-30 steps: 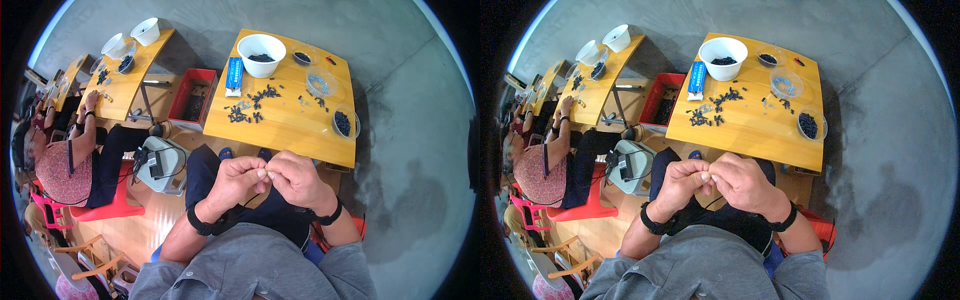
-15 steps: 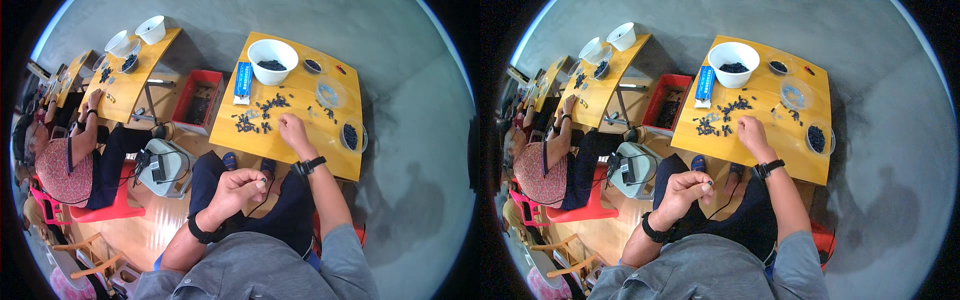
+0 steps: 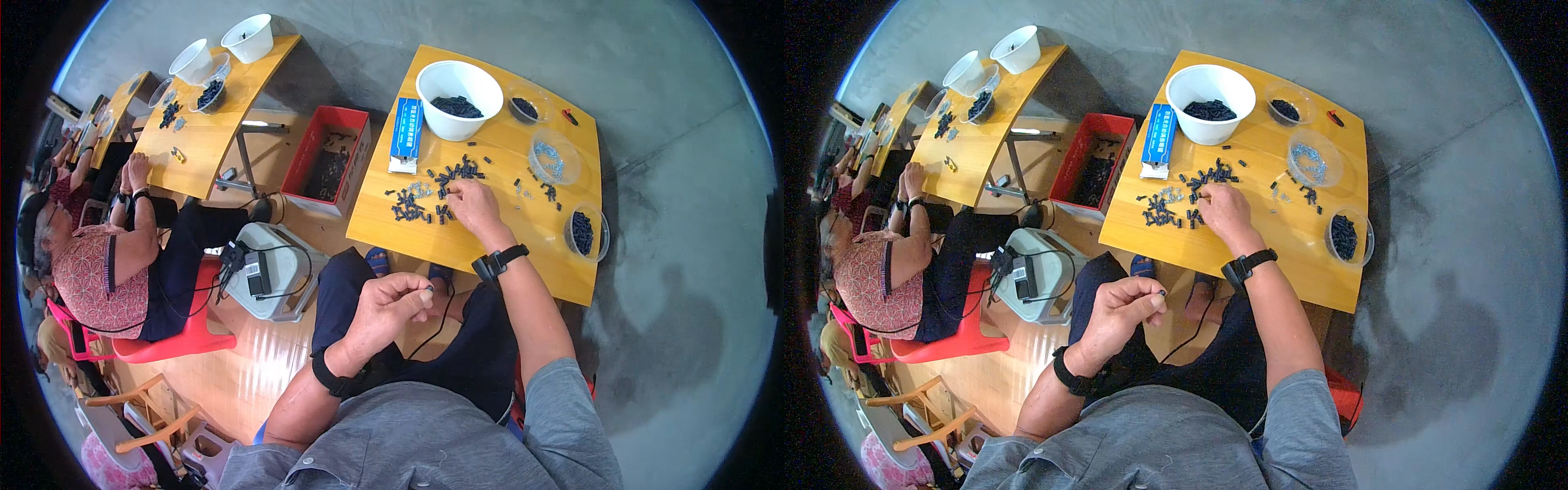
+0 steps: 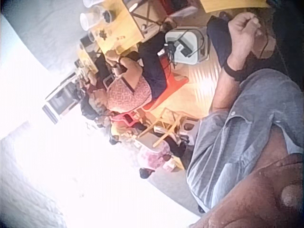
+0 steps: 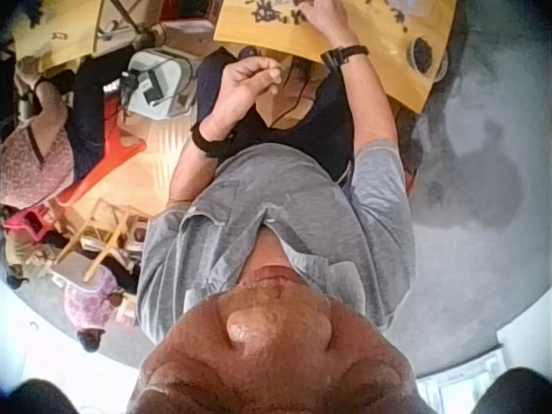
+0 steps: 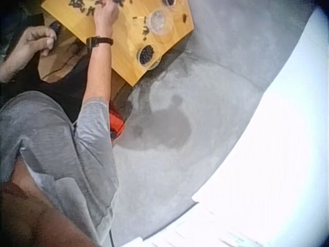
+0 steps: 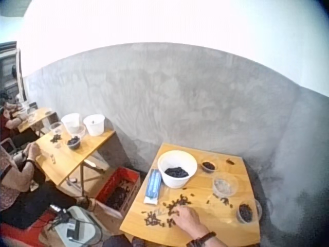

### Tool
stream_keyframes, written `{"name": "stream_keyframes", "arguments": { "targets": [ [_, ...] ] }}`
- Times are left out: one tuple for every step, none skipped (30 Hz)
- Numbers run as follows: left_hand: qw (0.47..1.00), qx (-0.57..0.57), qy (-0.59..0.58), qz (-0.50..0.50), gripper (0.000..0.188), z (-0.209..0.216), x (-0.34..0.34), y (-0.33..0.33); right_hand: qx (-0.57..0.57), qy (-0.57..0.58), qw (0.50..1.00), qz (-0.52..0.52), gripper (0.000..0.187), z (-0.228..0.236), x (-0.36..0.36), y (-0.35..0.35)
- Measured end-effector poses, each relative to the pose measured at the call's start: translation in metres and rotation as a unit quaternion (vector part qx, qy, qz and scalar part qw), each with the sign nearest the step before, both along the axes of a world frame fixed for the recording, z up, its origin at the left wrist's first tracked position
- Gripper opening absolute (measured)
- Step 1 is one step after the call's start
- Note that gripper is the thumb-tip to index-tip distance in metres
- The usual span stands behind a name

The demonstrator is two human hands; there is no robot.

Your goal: Assembling small black plastic components at a workshop table.

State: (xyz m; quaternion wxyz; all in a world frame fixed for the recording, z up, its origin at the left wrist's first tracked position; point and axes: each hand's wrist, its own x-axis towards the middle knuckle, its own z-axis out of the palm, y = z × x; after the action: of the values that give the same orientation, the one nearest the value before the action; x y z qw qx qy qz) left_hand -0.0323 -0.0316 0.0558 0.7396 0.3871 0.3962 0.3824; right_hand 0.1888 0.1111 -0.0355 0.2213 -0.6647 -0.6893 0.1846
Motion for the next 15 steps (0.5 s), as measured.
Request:
{"name": "stream_keyframes", "arguments": {
  "targets": [
    [1.000,0.000,0.002,0.002,0.009,-0.001,0.001,0.001,0.009,-0.017,1.000,0.012,0.014,-0.001,0.001,0.001],
    [1.000,-0.001,0.003,0.002,0.009,-0.001,0.002,0.001,0.008,-0.016,1.000,0.012,0.014,-0.002,0.001,0.001],
    [1.000,-0.002,0.001,0.003,0.010,-0.002,0.002,0.002,0.014,-0.020,1.000,0.005,0.015,-0.003,0.000,0.002],
    [1.000,-0.004,-0.002,0.004,0.010,-0.002,0.003,0.002,0.020,-0.023,1.000,-0.001,0.015,-0.003,0.000,0.002],
    [1.000,-0.004,-0.001,0.004,0.010,-0.002,0.004,0.002,0.021,-0.022,1.000,-0.002,0.015,-0.005,0.001,0.002],
    [1.000,0.002,-0.003,0.004,0.010,-0.003,0.005,0.003,0.022,-0.028,0.999,-0.003,0.016,-0.006,0.001,0.002],
    [1.000,0.007,-0.004,0.004,0.010,-0.003,0.006,0.003,0.024,-0.034,0.999,-0.004,0.017,-0.008,0.003,0.002],
    [1.000,0.007,-0.003,0.004,0.010,-0.005,0.006,0.003,0.025,-0.033,0.999,-0.004,0.017,-0.005,0.000,0.001],
    [1.000,0.006,0.000,0.007,0.010,-0.007,0.006,0.003,0.012,-0.018,1.000,-0.012,0.015,-0.002,-0.002,0.000],
    [1.000,0.005,0.003,0.009,0.010,-0.008,0.006,0.002,0.000,-0.003,1.000,-0.019,0.014,0.001,-0.004,-0.001],
    [1.000,0.005,0.003,0.008,0.010,-0.008,0.006,0.002,0.000,-0.003,1.000,-0.021,0.014,0.003,-0.004,-0.001],
    [1.000,0.005,0.004,0.006,0.010,-0.009,0.007,0.001,-0.004,-0.007,1.000,-0.019,0.015,0.005,-0.004,0.000],
    [1.000,0.004,0.004,0.004,0.010,-0.009,0.007,0.001,-0.007,-0.011,1.000,-0.017,0.016,0.006,-0.005,0.000],
    [1.000,0.004,0.004,0.003,0.010,-0.009,0.008,0.001,-0.007,-0.011,1.000,-0.018,0.016,0.007,-0.005,0.000],
    [1.000,-0.001,0.005,0.006,0.010,-0.009,0.010,0.000,-0.018,-0.016,0.999,-0.023,0.017,0.007,-0.006,0.001]
  ]
}}
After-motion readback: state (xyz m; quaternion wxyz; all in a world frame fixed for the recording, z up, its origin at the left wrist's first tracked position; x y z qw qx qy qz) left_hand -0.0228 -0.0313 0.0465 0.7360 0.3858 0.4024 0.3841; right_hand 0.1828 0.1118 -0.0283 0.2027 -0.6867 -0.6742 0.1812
